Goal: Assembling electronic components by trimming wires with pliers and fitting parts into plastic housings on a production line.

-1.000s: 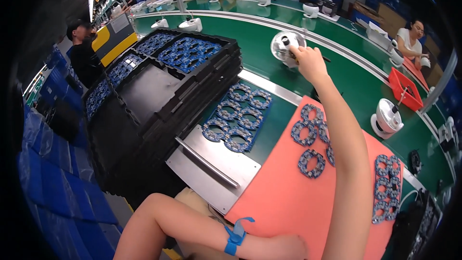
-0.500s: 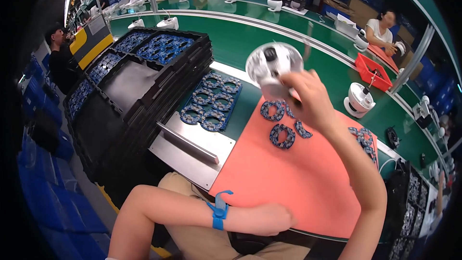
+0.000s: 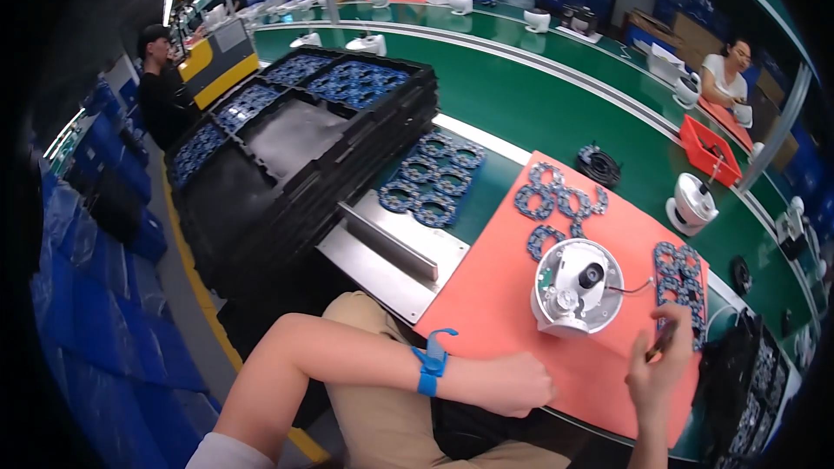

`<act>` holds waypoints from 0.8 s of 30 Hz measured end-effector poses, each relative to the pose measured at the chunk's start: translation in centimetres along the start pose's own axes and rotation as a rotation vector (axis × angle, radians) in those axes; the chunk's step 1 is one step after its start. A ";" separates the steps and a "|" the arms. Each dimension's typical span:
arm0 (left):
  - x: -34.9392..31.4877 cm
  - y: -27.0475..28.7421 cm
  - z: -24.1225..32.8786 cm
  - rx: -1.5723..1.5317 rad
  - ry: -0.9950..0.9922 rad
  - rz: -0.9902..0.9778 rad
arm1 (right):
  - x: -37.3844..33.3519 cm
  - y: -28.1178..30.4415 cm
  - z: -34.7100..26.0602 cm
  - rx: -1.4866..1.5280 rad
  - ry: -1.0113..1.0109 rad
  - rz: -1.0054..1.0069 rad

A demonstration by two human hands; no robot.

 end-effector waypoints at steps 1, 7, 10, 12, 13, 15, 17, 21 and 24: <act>-0.1 -0.4 -0.1 -0.001 0.010 0.020 | 0.4 -0.3 0.7 0.007 -0.064 -0.016; 0.1 0.2 0.2 0.054 0.004 -0.062 | -0.9 -3.2 6.1 -0.294 0.038 -0.243; 0.0 -0.1 0.1 0.002 0.018 -0.030 | -1.4 -2.4 3.9 -0.345 -0.013 -0.289; 0.0 -0.6 -0.4 -0.039 0.054 0.015 | -1.9 -2.1 3.0 -0.364 -0.016 -0.358; -0.2 0.4 -0.2 -0.041 0.021 0.041 | -2.2 -1.4 2.6 -0.406 -0.013 -0.408; -0.5 2.3 -0.6 -0.244 -0.036 -0.078 | -2.5 -1.3 2.9 -0.411 0.012 -0.417; -0.8 5.1 -0.3 -0.564 -0.050 -0.237 | -2.3 -1.8 2.7 -0.337 -0.078 -0.316; -0.3 11.7 1.7 -0.805 -0.037 -0.146 | -3.3 0.0 4.9 -0.121 -0.266 -0.306; -0.8 13.2 0.1 -0.513 0.068 0.301 | -5.2 -0.4 2.9 -0.430 -0.031 -0.313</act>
Point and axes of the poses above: each hand's wrist, its own x-axis towards the middle knuckle, its own y-axis out of the back of the hand, z = x × y, the point moved 1 cm from there along x, towards the middle knuckle, and after that the axes turned 6 degrees about y, right-handed, at the moved point
